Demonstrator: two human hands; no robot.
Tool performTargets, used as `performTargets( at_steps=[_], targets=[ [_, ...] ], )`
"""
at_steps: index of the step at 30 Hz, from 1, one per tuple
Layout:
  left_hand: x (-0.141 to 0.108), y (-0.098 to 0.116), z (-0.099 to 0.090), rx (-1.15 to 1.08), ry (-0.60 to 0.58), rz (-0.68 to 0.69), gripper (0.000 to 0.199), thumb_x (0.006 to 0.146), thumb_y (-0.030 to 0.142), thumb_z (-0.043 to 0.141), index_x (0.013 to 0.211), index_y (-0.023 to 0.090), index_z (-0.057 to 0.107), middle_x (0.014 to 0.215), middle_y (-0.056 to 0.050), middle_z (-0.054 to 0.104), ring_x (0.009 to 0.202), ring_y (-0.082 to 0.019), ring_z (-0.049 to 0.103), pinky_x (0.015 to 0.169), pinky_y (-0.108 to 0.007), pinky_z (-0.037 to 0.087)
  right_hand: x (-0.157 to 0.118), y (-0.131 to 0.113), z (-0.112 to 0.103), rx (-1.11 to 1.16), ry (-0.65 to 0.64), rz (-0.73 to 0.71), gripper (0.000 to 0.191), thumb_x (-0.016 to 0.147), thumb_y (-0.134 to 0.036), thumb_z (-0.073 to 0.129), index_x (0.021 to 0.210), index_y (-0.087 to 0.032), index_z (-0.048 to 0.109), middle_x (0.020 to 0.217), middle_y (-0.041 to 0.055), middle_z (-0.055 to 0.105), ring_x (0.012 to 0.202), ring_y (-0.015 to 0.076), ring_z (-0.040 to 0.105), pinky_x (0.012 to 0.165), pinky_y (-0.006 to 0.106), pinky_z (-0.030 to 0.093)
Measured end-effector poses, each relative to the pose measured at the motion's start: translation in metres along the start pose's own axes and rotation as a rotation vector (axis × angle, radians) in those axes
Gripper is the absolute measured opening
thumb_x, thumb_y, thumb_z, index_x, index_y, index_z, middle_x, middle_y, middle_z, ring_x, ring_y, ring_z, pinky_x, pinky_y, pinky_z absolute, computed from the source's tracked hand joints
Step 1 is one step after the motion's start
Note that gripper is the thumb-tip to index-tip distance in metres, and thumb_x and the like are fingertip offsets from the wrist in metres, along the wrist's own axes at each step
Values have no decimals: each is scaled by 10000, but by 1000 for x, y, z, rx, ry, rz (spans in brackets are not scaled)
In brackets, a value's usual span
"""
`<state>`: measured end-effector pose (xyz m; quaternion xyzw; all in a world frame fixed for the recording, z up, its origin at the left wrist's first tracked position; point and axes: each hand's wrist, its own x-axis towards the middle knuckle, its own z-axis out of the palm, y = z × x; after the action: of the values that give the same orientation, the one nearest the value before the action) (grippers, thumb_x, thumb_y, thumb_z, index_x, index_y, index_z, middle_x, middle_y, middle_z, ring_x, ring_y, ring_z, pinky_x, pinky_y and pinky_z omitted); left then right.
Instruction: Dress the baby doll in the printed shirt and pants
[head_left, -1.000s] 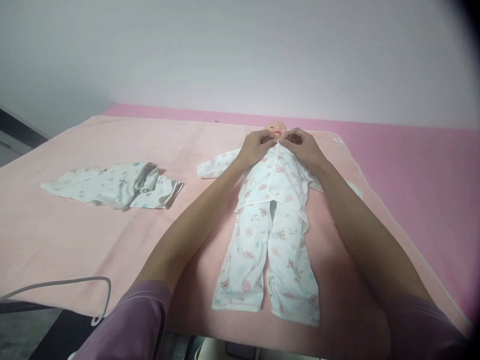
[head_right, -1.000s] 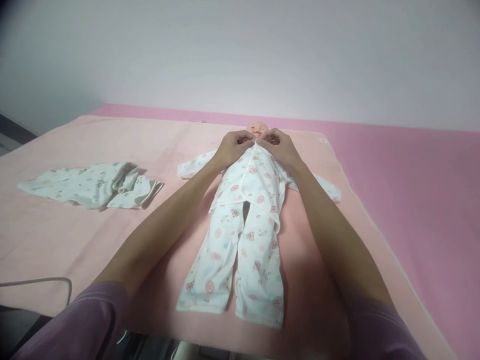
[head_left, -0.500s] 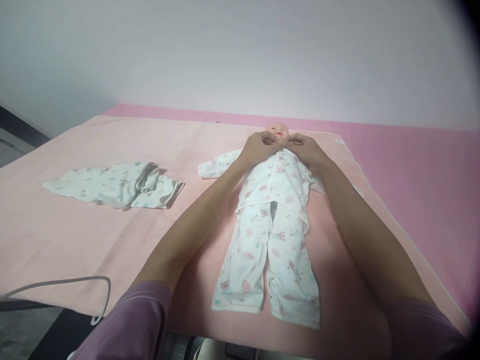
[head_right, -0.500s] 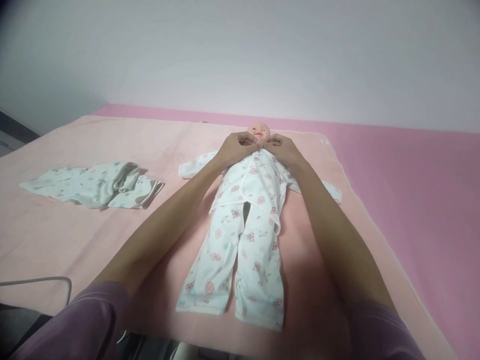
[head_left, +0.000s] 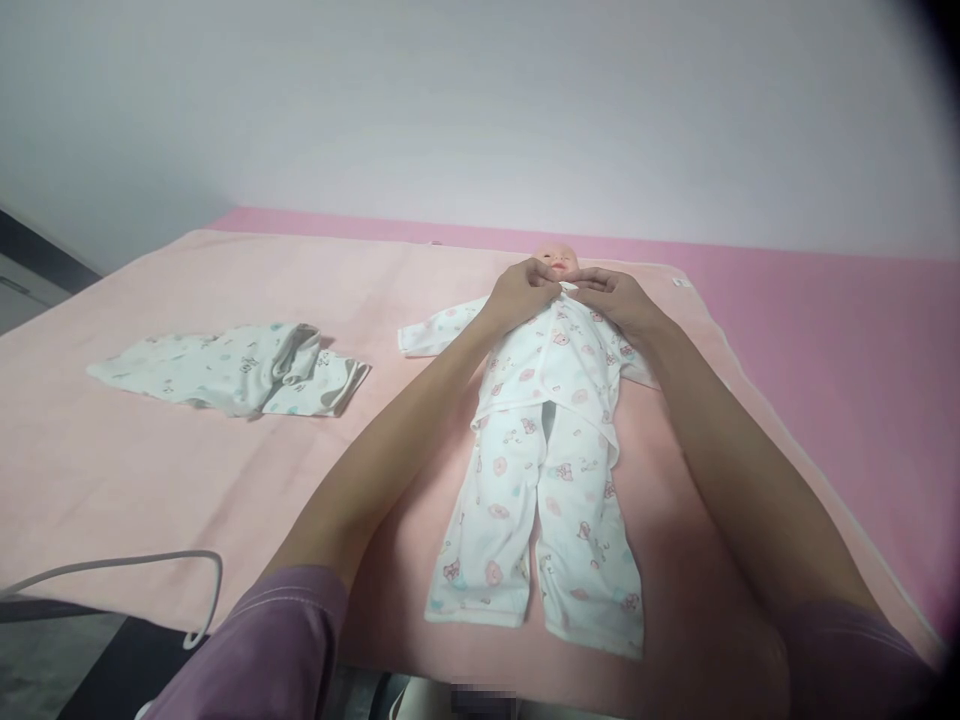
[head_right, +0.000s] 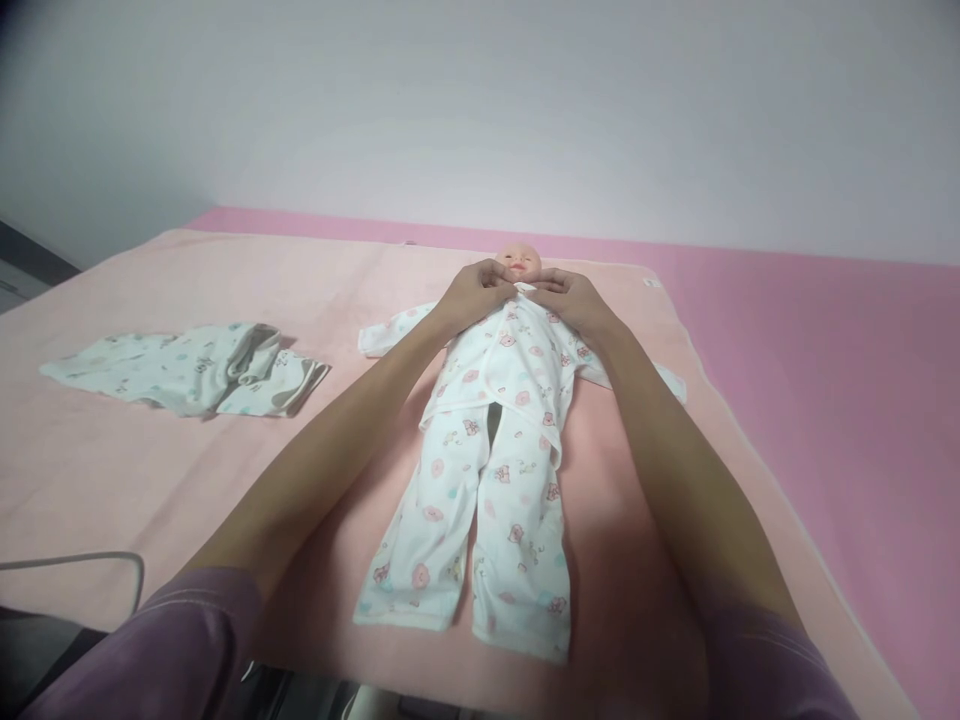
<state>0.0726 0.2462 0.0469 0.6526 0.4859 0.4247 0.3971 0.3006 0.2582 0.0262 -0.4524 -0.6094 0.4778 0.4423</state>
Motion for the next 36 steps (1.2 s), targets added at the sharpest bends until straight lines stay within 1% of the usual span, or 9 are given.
performTargets(
  at_steps=[7, 11, 15, 21, 26, 29, 32, 34, 36],
  targets=[
    [3, -4, 2, 33, -15, 41, 66, 975, 226, 717, 923, 207, 751, 1020, -58, 798, 961, -226, 689, 882, -357, 548, 0, 2, 1, -27, 13, -22, 645, 705, -625, 1096, 1189, -262, 871, 1191, 81, 873, 1053, 272, 821, 902, 388, 698],
    [5, -7, 0, 9, -34, -3, 87, 973, 279, 728, 927, 215, 767, 981, -64, 778, 848, -217, 661, 757, -351, 533, 2, 3, 6, -75, 72, -20, 608, 722, -605, 1077, 1170, -260, 853, 1106, 67, 861, 955, 244, 781, 738, 333, 653],
    [9, -10, -1, -19, -57, -30, 92, 975, 297, 734, 945, 217, 770, 1009, -60, 787, 863, -220, 680, 765, -354, 539, 2, 4, 8, -130, 114, -94, 498, 779, -575, 1034, 1112, -259, 839, 1150, 74, 836, 1029, 252, 754, 695, 302, 607],
    [11, -10, 6, -2, 26, -14, 57, 965, 240, 770, 975, 211, 722, 1089, -75, 792, 1038, -246, 707, 895, -358, 544, 5, 8, 9, -160, 149, -95, 441, 809, -551, 1005, 1081, -266, 808, 1112, 70, 804, 1065, 273, 728, 795, 358, 621],
    [-1, -7, 10, 105, 169, -47, 244, 978, 318, 801, 1040, 233, 581, 1153, -85, 738, 1065, -250, 690, 953, -377, 529, -12, 10, 26, -478, 394, -217, 287, 990, -519, 791, 1044, -251, 705, 1149, 100, 759, 1099, 293, 681, 1045, 471, 583],
    [-16, -13, -22, 392, 204, 26, 188, 1024, 353, 730, 1077, 229, 599, 1252, -160, 719, 1220, -337, 655, 1073, -466, 511, -49, 10, 5, -744, 406, -332, 315, 1060, -498, 639, 1241, -247, 700, 1331, 149, 740, 1267, 353, 647, 1153, 551, 524],
    [-32, -33, -84, 709, 198, 49, 204, 1074, 408, 627, 1112, 213, 672, 1397, -206, 720, 1407, -426, 574, 1219, -559, 422, -93, 15, -49, -885, 340, -227, 430, 1050, -543, 629, 1325, -228, 727, 1392, 180, 758, 1289, 392, 676, 1147, 570, 528],
    [-41, -49, -129, 810, 132, -121, 239, 1077, 417, 583, 1096, 209, 700, 1364, -194, 760, 1397, -428, 595, 1210, -530, 427, -116, 20, -88, -930, 328, -41, 390, 1042, -528, 598, 1215, -225, 772, 1320, 187, 795, 1205, 398, 728, 1068, 543, 566],
    [-49, -62, -162, 835, 29, -284, 235, 1019, 430, 652, 993, 207, 721, 1185, -174, 810, 1230, -402, 681, 1101, -460, 487, -130, 24, -116, -967, 288, 114, 340, 1015, -503, 590, 1061, -229, 786, 1171, 185, 822, 1105, 402, 752, 995, 528, 583]
  ],
)
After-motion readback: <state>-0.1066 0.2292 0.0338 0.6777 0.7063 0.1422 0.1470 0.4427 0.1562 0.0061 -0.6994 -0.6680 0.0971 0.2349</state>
